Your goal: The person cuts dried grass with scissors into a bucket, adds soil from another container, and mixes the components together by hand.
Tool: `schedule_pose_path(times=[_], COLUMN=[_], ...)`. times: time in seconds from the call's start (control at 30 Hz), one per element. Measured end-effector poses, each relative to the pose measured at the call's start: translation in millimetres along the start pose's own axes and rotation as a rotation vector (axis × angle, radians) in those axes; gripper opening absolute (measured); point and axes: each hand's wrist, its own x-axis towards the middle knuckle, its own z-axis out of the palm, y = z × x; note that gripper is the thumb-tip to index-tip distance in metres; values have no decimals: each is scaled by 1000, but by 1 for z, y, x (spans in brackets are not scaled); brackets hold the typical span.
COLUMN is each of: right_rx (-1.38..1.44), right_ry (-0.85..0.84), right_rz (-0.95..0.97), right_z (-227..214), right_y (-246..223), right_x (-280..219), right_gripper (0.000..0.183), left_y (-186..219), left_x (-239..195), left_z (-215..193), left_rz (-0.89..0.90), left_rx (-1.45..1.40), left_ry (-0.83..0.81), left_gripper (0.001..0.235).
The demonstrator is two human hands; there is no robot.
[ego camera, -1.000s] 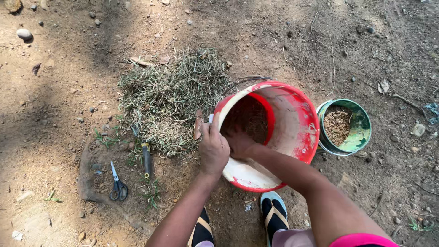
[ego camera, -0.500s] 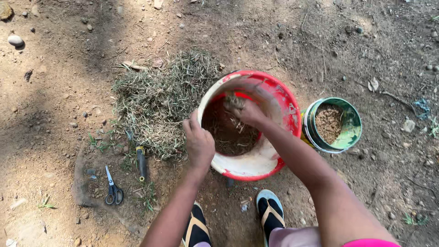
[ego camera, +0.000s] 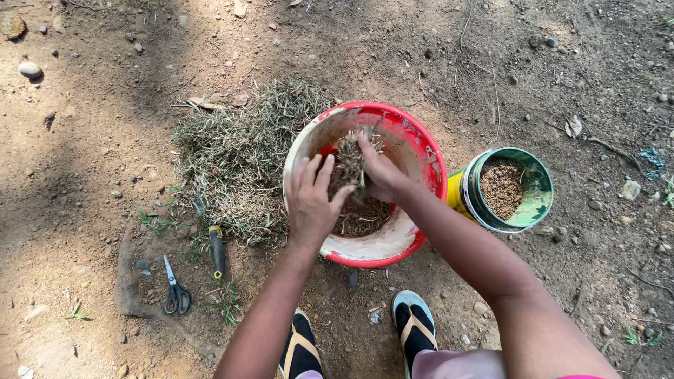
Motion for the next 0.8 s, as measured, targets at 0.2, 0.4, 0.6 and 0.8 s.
schedule_pose_path(times=[0.2, 0.4, 0.6, 0.8], right_rx=[205, -44, -811, -996], right_ry=[-385, -348, 20, 35], right_rz=[-94, -240, -508, -624], right_z=[2, -20, -13, -6], right_y=[1, -3, -10, -16], right_x=[-9, -11, -23, -38], right_gripper=[74, 38, 37, 50], left_y=[4, -13, 4, 5], left_x=[4, 17, 26, 27], left_z=[15, 10, 5, 0], left_rz=[-256, -621, -440, -704], left_rx=[-385, -482, -656, -482], left_ry=[-47, -50, 6, -248], left_gripper=[36, 21, 43, 41])
